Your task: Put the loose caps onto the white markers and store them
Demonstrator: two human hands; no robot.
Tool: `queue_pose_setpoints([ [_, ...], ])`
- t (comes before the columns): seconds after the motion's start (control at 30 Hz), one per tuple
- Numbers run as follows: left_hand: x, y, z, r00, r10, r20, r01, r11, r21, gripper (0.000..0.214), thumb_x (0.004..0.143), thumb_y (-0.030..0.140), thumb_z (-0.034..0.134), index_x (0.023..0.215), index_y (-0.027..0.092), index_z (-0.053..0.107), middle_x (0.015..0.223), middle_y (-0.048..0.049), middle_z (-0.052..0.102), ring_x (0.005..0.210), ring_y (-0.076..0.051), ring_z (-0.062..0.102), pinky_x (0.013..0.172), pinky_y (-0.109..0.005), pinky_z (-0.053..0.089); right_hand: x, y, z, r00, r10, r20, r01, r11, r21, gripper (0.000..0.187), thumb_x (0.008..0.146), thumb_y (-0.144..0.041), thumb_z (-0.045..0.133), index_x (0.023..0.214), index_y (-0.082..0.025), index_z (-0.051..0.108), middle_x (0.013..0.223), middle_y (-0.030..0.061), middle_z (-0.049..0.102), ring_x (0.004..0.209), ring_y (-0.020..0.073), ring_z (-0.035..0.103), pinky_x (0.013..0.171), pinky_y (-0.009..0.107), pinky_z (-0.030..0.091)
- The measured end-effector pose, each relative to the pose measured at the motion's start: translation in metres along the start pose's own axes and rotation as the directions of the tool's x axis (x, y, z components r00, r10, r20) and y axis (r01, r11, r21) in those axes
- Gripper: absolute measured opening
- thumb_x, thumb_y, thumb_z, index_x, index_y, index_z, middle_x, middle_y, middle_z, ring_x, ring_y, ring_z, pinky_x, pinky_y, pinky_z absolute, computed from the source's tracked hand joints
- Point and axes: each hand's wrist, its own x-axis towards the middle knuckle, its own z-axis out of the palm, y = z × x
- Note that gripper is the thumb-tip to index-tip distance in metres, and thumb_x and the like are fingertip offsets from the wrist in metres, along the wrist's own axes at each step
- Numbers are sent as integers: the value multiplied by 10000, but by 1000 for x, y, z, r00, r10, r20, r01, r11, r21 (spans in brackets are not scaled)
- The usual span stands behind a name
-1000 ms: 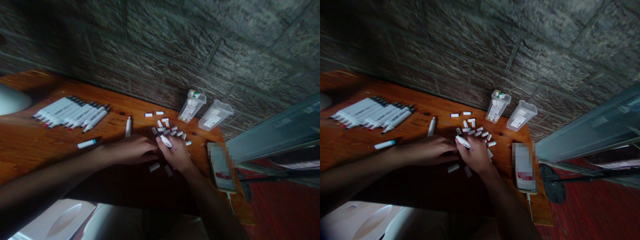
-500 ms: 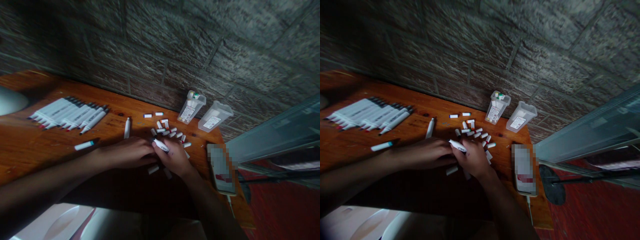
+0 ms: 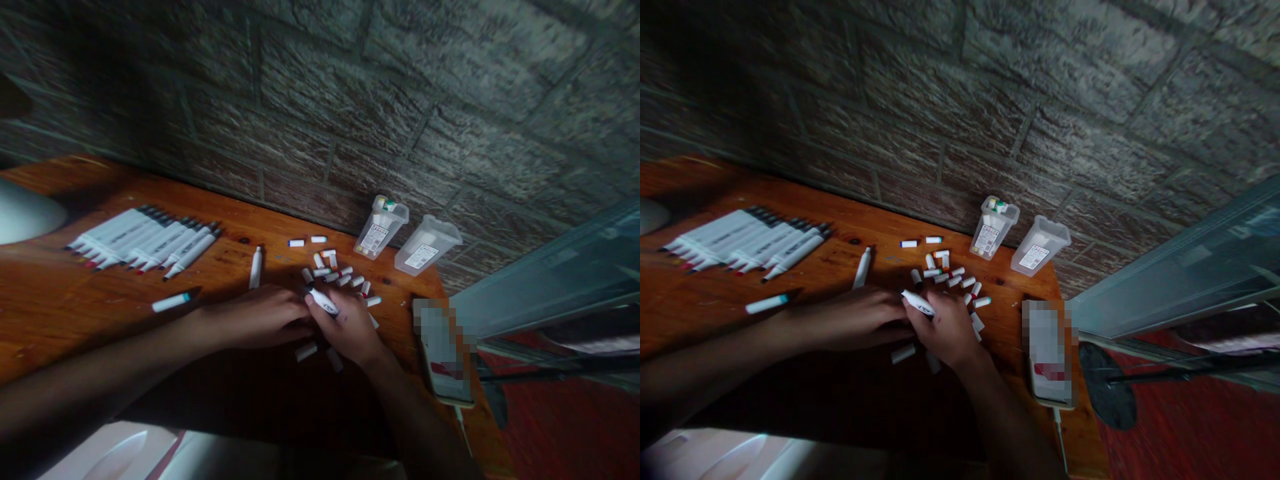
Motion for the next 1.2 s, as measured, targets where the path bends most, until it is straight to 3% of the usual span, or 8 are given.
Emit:
queue_pose_setpoints([
  [0.1, 0, 2, -2, 998, -1, 68, 1, 1000, 0, 232, 922, 206, 613, 1133, 196, 708, 1133, -68, 728, 1032, -210, 684, 925, -280, 511, 0, 0, 0, 1000, -19, -3, 19, 1000, 3, 291, 915, -336, 556, 657, -207, 518, 625, -8, 596, 591, 125, 545, 583, 240, 365],
  [0.77, -4, 3, -1, 998, -37, 42, 35, 999, 32, 225, 915, 248, 623, 1117, 223, 720, 1123, -64, 731, 1008, -231, 695, 914, -304, 519, 0, 3, 0, 998, -32, 45, 34, 998, -53, 296, 936, -361, 527, 679, -214, 544, 666, 10, 629, 636, 146, 578, 587, 255, 375],
  [0.97, -4, 2, -1, 1000, -5, -8, 6, 999, 33, 220, 887, 228, 652, 1096, 242, 720, 1083, -43, 742, 961, -205, 705, 877, -277, 532, 1, 5, 2, 999, -37, -28, 36, 998, -42, 283, 908, -331, 567, 653, -217, 522, 627, -2, 603, 609, 140, 564, 593, 254, 376],
  [1.2, -3, 3, -2, 999, -28, 41, 27, 999, 28, 213, 900, 233, 639, 1095, 231, 724, 1098, -53, 740, 1010, -211, 697, 930, -287, 515, 1, 5, 2, 998, -47, -42, 45, 998, -49, 293, 910, -330, 563, 647, -212, 514, 615, -3, 600, 596, 136, 572, 584, 249, 366],
])
